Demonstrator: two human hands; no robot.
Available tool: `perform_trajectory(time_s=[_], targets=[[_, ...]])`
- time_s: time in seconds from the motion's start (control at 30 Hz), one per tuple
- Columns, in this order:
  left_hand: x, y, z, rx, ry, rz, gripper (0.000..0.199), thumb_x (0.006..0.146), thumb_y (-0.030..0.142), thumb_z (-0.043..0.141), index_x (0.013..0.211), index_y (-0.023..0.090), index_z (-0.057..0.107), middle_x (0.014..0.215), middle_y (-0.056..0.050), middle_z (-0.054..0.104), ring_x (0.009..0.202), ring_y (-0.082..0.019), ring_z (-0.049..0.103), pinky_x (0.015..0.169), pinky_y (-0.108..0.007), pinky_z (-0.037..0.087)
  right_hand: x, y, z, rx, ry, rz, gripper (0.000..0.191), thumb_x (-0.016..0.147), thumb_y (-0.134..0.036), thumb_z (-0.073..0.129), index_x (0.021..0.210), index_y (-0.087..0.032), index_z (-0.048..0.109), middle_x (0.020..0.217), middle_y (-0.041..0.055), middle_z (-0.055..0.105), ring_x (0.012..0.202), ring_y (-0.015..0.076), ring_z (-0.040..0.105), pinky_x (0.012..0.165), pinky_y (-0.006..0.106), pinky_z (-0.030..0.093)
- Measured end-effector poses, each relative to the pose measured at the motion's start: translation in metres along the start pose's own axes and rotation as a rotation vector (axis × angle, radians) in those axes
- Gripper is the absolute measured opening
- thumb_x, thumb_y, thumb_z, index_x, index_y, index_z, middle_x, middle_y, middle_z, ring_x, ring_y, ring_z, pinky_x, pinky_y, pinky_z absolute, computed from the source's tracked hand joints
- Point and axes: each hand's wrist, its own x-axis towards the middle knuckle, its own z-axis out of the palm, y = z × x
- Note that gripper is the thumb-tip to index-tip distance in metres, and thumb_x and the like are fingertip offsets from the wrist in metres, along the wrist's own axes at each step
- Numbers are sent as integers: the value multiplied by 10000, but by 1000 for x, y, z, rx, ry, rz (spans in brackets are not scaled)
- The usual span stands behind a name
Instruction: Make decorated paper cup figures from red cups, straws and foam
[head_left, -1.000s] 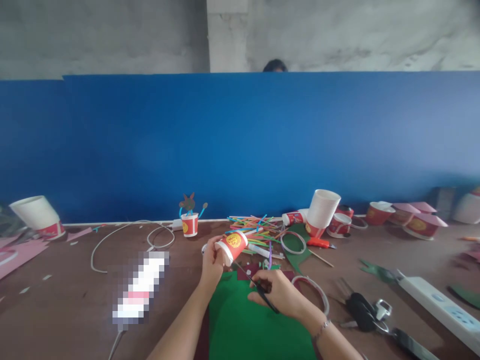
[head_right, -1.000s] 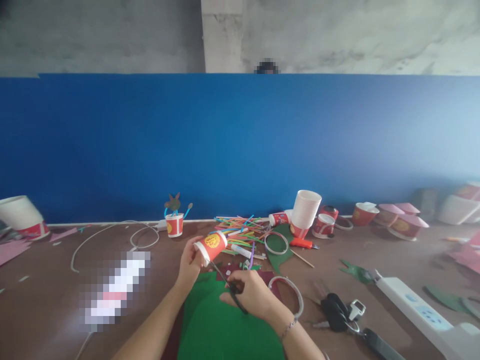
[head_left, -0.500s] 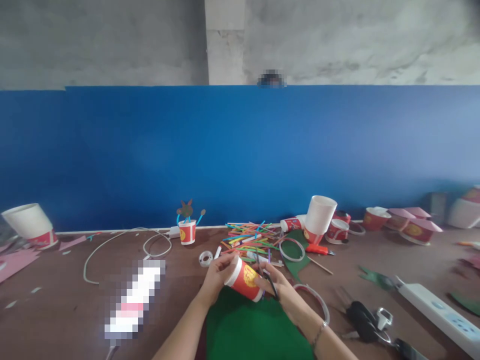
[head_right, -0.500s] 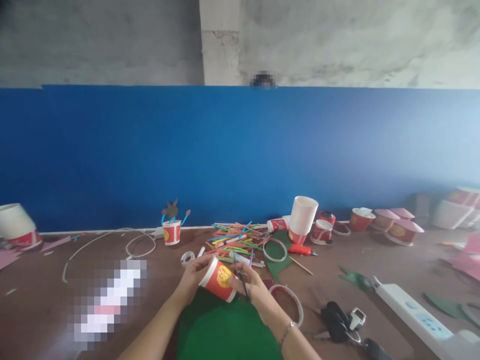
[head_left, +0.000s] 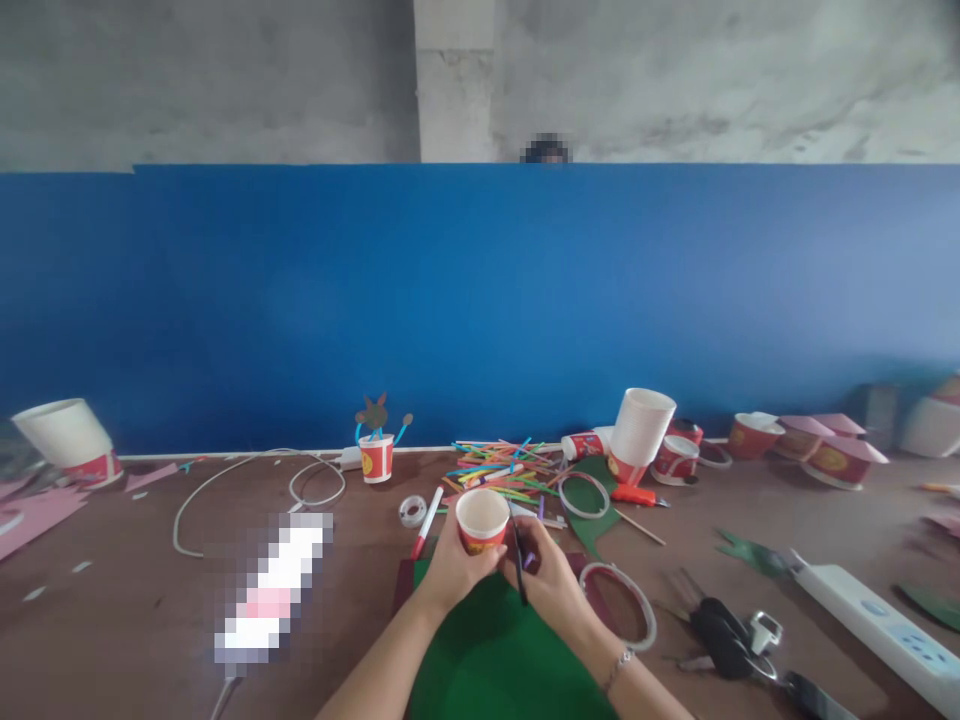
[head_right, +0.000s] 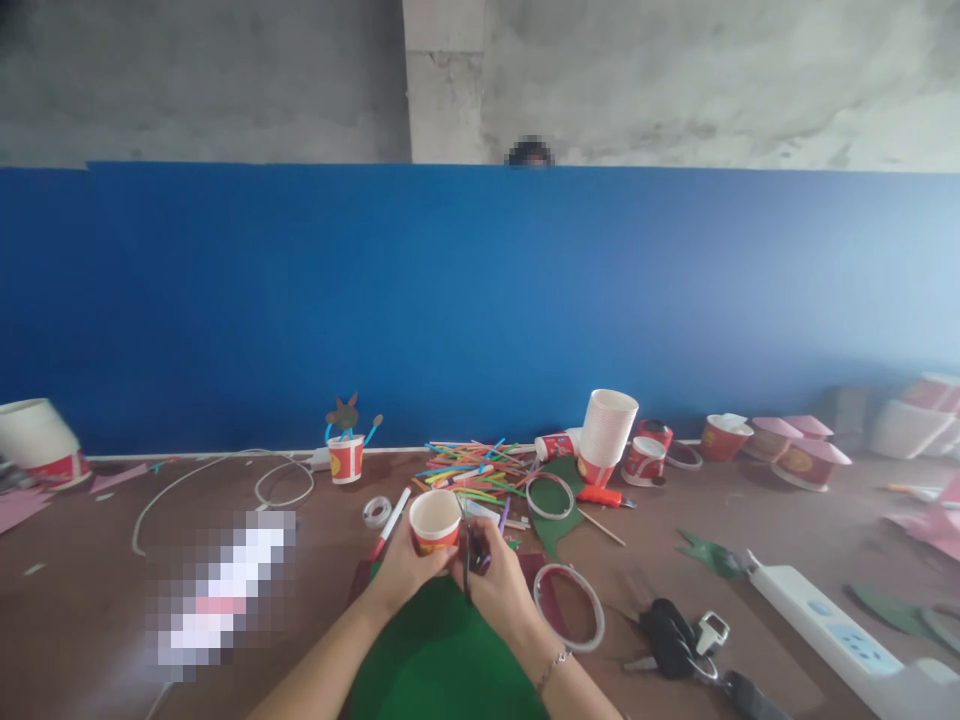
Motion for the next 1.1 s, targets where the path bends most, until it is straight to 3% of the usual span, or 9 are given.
perform_trajectory(time_s=[0.13, 0.23, 0.43, 0.53, 0.67, 0.8, 0.9, 0.97, 1.1], targets=[[-1, 8, -7, -28, -171, -54, 663, 627, 250, 764, 1202, 178, 442, 1156, -113, 588, 1069, -266, 556, 925, -393, 435, 0, -3, -9, 104, 137, -54, 268, 791, -352, 606, 990, -216, 488, 852, 22, 575, 773, 164, 549, 674, 265, 461], [-1, 15, -11, -27, -282, -90, 681, 621, 262, 777, 1215, 184, 453, 1196, -113, 567, 1108, -271, 532, 926, -373, 430, -3, -6, -13, 117, 143, -121, 307, 786, -317, 610, 1056, -245, 483, 932, 22, 562, 730, 142, 529, 668, 259, 461], [1, 10, -10, -68, -263, -20, 835, 617, 462, 761, 1289, 194, 344, 1246, -148, 503, 1146, -292, 508, 936, -397, 425, -8, 2, -8, -217, 73, -243, 261, 757, -210, 601, 1007, -230, 531, 859, 29, 583, 623, 132, 481, 603, 267, 435], [1, 2, -9, 62, -130, 104, 938, 622, 477, 754, 1355, 197, 241, 1326, -173, 422, 1222, -307, 442, 989, -417, 383, -7, 4, -4, -228, 65, -245, 231, 765, -215, 592, 989, -220, 534, 861, 45, 599, 692, 156, 539, 653, 280, 459], [0, -6, -13, 363, 18, 332, 613, 709, 383, 703, 1222, 184, 432, 1311, -159, 434, 1264, -308, 386, 1043, -452, 307, -8, -3, -3, -60, 4, -182, 262, 798, -273, 586, 1050, -224, 529, 1008, 76, 604, 813, 185, 589, 736, 302, 484], [2, -8, -20, 539, 51, 380, 191, 778, 336, 627, 890, 190, 579, 1287, -140, 448, 1240, -296, 401, 1018, -461, 329, -8, -8, -3, 76, -12, -150, 296, 794, -296, 619, 1067, -229, 527, 1075, 91, 587, 967, 214, 565, 788, 308, 470], [4, -7, -22, 578, 79, 361, 152, 783, 338, 615, 814, 189, 607, 1343, -133, 400, 1260, -301, 380, 1016, -461, 336, -7, -11, -4, 167, 18, -121, 320, 759, -320, 669, 1028, -230, 521, 1013, 70, 602, 927, 196, 565, 798, 308, 459], [5, -7, -22, 568, 82, 364, 149, 780, 334, 619, 811, 189, 621, 1385, -122, 358, 1279, -303, 363, 1029, -459, 325, -7, -15, -5, 215, 22, -81, 322, 748, -349, 681, 990, -226, 508, 907, 41, 611, 804, 168, 569, 703, 279, 464], [6, -11, -20, 550, 74, 371, 139, 756, 317, 651, 799, 185, 638, 1422, -115, 306, 1295, -319, 342, 1032, -461, 325, -8, -25, -7, 222, -125, 60, 285, 785, -436, 620, 884, -196, 500, 680, 1, 590, 629, 141, 548, 549, 238, 409]])
